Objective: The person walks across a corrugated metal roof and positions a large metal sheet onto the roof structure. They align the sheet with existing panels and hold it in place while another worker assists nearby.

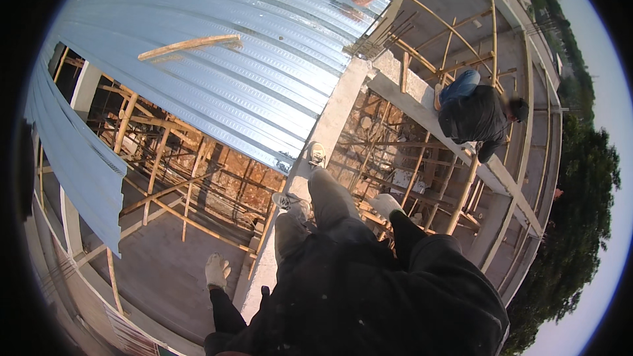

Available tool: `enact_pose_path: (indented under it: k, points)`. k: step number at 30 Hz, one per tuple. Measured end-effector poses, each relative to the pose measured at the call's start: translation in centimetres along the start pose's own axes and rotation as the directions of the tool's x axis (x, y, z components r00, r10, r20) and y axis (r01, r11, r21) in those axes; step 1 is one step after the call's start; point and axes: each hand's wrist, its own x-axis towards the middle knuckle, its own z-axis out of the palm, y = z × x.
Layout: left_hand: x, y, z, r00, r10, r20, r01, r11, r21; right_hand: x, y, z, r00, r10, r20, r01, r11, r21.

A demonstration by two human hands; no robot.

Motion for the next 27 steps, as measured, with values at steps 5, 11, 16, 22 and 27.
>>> enact_pose_path:
  k: [5,11,16,22,27]
  points:
    - [-0.1,0.3,2.4,0.998,0.024,0.065,-0.022,1.0,-0.022,0.9,-4.0,-2.6,0.961,0.276,0.006,-0.228,0.781,0.582]
    - [-0.3,1.3,4.4,0.996,0.019,0.082,-0.025,0.997,0.079,5.5,-5.8,-3.9,0.948,0.304,0.095,-0.278,0.644,0.713]
    - [-0.5,2.7,5.7,0.994,0.011,0.107,-0.024,0.992,0.123,8.3,-3.7,-3.5,0.967,0.253,-0.011,-0.172,0.69,0.703]
    - [2.7,3.4,8.5,0.993,-0.011,0.114,-0.003,0.992,0.129,7.6,-3.7,-6.6,0.941,0.332,0.058,-0.255,0.589,0.767]
    - [7.3,4.8,12.0,0.98,0.0,0.2,-0.039,0.981,0.19,8.4,-1.1,0.9,0.915,0.402,0.046,-0.285,0.559,0.779]
